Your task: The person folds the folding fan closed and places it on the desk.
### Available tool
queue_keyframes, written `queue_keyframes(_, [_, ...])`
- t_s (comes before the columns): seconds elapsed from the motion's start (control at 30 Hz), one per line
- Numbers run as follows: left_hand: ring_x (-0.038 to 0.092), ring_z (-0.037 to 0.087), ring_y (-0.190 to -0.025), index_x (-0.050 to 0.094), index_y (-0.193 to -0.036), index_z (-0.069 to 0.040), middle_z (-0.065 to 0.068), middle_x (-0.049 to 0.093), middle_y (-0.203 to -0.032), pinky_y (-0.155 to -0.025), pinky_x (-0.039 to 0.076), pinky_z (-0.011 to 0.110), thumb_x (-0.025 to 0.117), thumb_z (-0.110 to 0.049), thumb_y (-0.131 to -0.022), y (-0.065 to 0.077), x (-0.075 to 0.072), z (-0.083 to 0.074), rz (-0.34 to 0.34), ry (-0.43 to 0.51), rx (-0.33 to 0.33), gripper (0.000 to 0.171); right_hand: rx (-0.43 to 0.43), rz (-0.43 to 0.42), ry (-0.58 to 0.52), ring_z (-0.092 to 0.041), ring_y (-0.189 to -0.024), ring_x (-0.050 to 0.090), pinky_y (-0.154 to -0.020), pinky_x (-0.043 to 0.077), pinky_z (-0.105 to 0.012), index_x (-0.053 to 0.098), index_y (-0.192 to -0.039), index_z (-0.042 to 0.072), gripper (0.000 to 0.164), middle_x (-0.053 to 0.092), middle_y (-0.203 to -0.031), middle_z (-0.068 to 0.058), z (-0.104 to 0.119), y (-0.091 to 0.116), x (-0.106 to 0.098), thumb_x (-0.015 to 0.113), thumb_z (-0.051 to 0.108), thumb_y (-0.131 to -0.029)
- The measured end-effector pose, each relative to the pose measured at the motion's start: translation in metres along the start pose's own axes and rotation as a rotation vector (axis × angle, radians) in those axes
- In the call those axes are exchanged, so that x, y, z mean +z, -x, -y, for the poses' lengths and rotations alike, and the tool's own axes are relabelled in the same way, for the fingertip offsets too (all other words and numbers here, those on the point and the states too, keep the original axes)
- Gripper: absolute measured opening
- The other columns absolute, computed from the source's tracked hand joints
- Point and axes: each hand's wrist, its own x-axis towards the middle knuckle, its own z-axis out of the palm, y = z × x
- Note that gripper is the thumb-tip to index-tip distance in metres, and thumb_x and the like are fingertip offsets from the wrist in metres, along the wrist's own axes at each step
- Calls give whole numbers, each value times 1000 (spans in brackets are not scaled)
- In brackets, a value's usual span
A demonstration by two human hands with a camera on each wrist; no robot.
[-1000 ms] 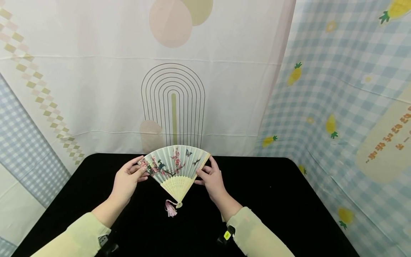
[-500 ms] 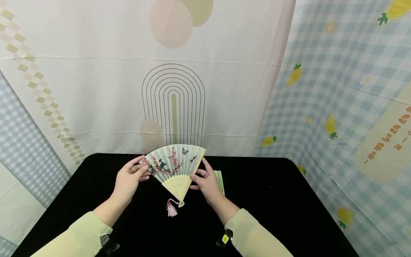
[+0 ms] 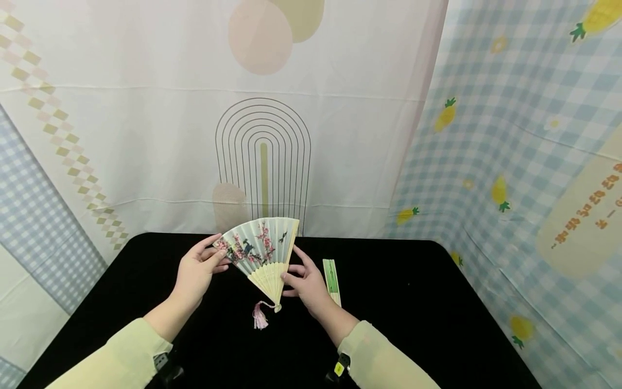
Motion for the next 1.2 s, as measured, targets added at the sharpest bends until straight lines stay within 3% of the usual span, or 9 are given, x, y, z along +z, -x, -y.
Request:
queue_keyframes(0.27, [71,19,-75,59,-136,-8,13,65,-93,-71,62,31,63,2,-95,-2,1,-2,-1,18,13,42,15,7,4,-16,-86,68,-64,61,-35,29,-157,14,75,66,-117,-21,-3,3,4,64,-3,-93])
queue_keyframes(0.6, [71,22,-80,57,-139,-11,19,65,-100,-71,61,29,61,0,-97,-3,1,-3,-6,1,6,43,45,17,48,-18,-89,70,-76,61,-39,26,-157,14,73,66,-117,-19,-3,10,6,65,5,-96])
queue_keyframes(0.87, [71,16,-76,56,-139,-8,15,65,-97,-71,61,30,62,0,-97,-4,1,-5,-10,15,13,44,39,38,60,-15,-89,69,-75,60,-33,27,-157,15,70,67,-114,-14,-4,11,6,63,7,-98])
queue_keyframes(1.2, [71,21,-76,60,-135,-9,13,66,-93,-68,62,30,63,2,-95,-4,5,-6,-5,37,35,42,16,60,74,-18,-94,71,-81,60,-36,30,-156,9,66,67,-121,-22,-4,13,6,62,9,-98])
